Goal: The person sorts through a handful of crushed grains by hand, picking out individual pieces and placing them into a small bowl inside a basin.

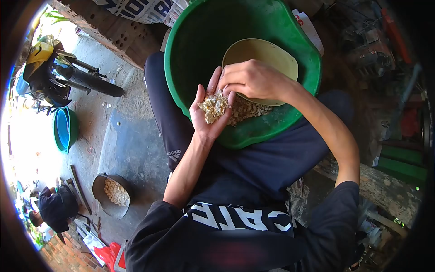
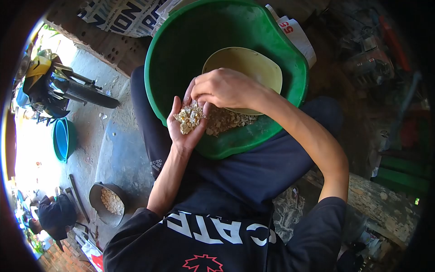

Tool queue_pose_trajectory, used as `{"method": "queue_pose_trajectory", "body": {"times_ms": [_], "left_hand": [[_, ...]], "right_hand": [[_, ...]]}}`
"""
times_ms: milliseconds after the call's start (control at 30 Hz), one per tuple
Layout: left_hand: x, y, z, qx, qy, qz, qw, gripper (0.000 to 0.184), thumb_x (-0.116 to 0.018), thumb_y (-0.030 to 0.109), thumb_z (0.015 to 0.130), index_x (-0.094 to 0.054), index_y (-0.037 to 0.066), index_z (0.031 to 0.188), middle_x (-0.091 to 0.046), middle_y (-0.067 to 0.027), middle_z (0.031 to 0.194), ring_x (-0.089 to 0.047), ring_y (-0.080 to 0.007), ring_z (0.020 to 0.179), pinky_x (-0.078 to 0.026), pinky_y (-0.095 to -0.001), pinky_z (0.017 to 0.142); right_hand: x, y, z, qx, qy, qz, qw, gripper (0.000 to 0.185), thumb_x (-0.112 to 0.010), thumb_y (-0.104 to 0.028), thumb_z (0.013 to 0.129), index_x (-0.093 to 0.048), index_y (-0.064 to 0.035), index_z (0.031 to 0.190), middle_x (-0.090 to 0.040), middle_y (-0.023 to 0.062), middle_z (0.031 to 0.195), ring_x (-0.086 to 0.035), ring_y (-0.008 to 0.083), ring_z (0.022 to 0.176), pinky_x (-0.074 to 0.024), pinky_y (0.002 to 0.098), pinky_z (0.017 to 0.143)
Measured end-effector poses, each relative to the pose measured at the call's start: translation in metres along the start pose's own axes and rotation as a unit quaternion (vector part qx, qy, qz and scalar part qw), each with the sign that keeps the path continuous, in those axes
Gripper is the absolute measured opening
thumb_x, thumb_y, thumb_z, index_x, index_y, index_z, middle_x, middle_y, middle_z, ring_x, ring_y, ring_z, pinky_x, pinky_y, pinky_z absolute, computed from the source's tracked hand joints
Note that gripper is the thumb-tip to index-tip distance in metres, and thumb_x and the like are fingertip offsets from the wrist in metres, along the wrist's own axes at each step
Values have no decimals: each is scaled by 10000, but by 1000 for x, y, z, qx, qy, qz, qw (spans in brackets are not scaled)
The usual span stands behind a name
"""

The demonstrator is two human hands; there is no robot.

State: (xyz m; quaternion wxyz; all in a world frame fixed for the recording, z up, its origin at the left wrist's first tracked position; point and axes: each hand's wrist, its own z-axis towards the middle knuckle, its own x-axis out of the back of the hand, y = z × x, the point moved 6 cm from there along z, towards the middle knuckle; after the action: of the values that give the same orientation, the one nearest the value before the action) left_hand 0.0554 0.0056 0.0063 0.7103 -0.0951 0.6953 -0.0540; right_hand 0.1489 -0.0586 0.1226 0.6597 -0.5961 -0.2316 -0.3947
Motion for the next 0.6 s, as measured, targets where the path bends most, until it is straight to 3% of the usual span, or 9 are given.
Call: {"method": "queue_pose_trajectory", "body": {"times_ms": [233, 367, 467, 600], "left_hand": [[-6, -2, -2, -4, -1, 70, 998, 624, -418, 439, 1112, -314, 153, 1657, -347, -74, 1699, -534, -238, 1392, -509, -408, 1077], [-8, -2, -2, -9, 15, 81, 997, 619, -419, 441, 1111, -314, 172, 1659, -335, -73, 1705, -517, -232, 1407, -510, -407, 1074], [-7, -2, -1, -12, 22, 84, 996, 629, -425, 442, 1109, -308, 164, 1661, -331, -77, 1707, -500, -235, 1425, -506, -415, 1081], [-7, -2, -1, -5, 13, 80, 997, 632, -421, 446, 1108, -311, 156, 1659, -319, -86, 1712, -478, -248, 1449, -495, -424, 1098]], "right_hand": [[-19, 7, -2, -3, -33, -25, 999, 124, -687, -113, 926, -776, -80, 1007, -690, 52, 979, -701, 294, 854, -558, 418, 777], [-20, 6, -1, 12, -35, -38, 999, 122, -691, -117, 914, -771, -76, 996, -688, 56, 976, -699, 294, 847, -557, 422, 765], [-23, 11, -1, -31, -50, -14, 998, 115, -695, -124, 910, -754, -68, 991, -682, 61, 977, -697, 299, 835, -555, 424, 755], [-27, 9, -2, 3, -46, -61, 997, 112, -704, -142, 908, -715, -50, 971, -677, 67, 941, -688, 314, 815, -552, 430, 737]]}}
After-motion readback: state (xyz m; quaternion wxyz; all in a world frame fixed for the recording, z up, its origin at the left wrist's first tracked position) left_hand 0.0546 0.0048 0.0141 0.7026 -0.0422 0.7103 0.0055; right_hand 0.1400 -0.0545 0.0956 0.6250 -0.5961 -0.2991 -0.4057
